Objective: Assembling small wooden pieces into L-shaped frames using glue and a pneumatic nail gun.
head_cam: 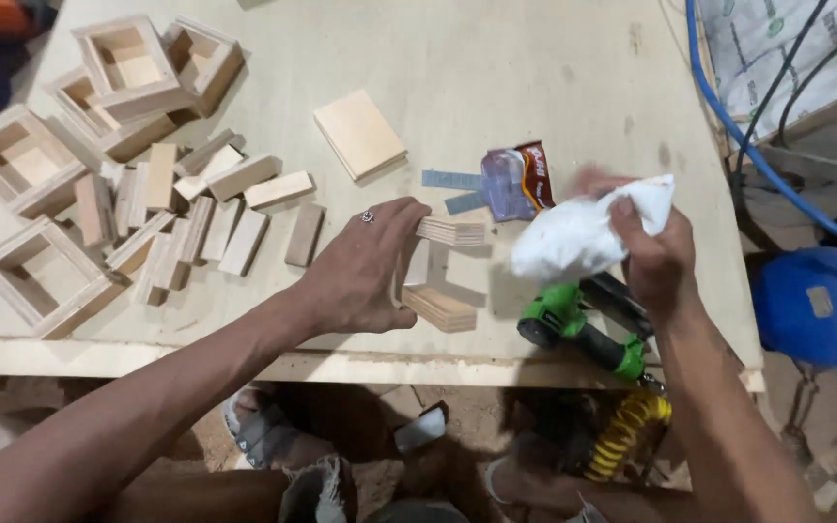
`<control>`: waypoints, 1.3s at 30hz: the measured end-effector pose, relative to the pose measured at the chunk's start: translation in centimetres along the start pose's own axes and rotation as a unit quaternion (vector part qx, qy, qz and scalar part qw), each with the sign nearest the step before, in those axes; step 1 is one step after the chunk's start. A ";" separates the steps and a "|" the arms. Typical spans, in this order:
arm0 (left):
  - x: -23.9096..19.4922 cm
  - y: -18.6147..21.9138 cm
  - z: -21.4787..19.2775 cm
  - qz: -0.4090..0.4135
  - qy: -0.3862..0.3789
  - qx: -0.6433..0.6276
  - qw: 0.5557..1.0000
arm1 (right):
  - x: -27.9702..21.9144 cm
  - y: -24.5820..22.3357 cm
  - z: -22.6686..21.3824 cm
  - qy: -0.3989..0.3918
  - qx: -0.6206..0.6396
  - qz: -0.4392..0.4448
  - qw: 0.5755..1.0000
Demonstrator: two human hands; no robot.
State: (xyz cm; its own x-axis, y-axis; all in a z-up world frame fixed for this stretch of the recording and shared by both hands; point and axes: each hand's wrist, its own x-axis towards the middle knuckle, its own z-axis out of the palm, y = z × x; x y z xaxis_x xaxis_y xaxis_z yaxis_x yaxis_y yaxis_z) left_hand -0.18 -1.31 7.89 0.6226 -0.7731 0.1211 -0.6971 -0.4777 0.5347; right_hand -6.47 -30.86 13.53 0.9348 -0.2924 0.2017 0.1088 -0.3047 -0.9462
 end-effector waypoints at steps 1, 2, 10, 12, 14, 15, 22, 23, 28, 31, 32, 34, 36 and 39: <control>0.0 0.3 -0.6 0.000 0.013 0.020 1.000 | -0.7 -1.2 1.2 0.018 0.059 0.035 0.997; -0.4 0.5 -1.1 -0.003 0.013 0.023 1.000 | -1.0 -1.5 1.4 0.014 0.063 0.034 0.997; -2.9 1.7 -3.3 -0.034 -0.017 0.110 0.993 | -2.6 -7.4 3.4 -0.293 -0.493 -0.103 0.813; -2.6 2.1 -3.5 -0.036 -0.020 0.101 0.994 | -2.6 -8.0 3.8 -0.299 -0.538 -0.115 0.780; -2.6 2.4 -3.6 -0.042 -0.024 0.093 0.995 | -2.7 -8.4 4.6 -0.307 -0.578 -0.130 0.745; -2.5 2.5 -3.7 -0.038 -0.026 0.093 0.995 | -2.7 -8.4 5.0 -0.313 -0.596 -0.115 0.731; -1.7 1.9 -2.9 -0.008 -0.010 0.097 0.995 | -3.6 -8.1 4.7 -0.312 -0.656 -0.115 0.678; -1.9 1.8 -2.8 -0.009 -0.011 0.095 0.995 | -3.7 -8.2 4.6 -0.313 -0.656 -0.113 0.677; -2.0 1.4 -2.8 -0.015 -0.004 0.093 0.996 | -3.9 -9.0 3.5 -0.299 -0.674 -0.078 0.671; -1.9 1.3 -2.9 -0.020 0.013 0.092 0.996 | -4.7 -8.3 2.8 -0.299 -0.653 -0.125 0.685; -1.9 1.4 -2.9 -0.020 0.012 0.092 0.995 | -5.2 -8.2 2.9 -0.299 -0.652 -0.125 0.685; -1.9 1.6 -2.9 -0.027 0.028 0.103 0.994 | -6.1 -7.9 3.0 -0.351 -0.629 -0.063 0.690; -1.8 1.9 -3.3 -0.024 0.041 0.086 0.995 | -6.5 -8.4 3.2 -0.381 -0.645 -0.047 0.661; -1.8 2.0 -3.4 -0.024 0.060 0.075 0.995 | -6.8 -8.4 3.4 -0.411 -0.656 -0.050 0.631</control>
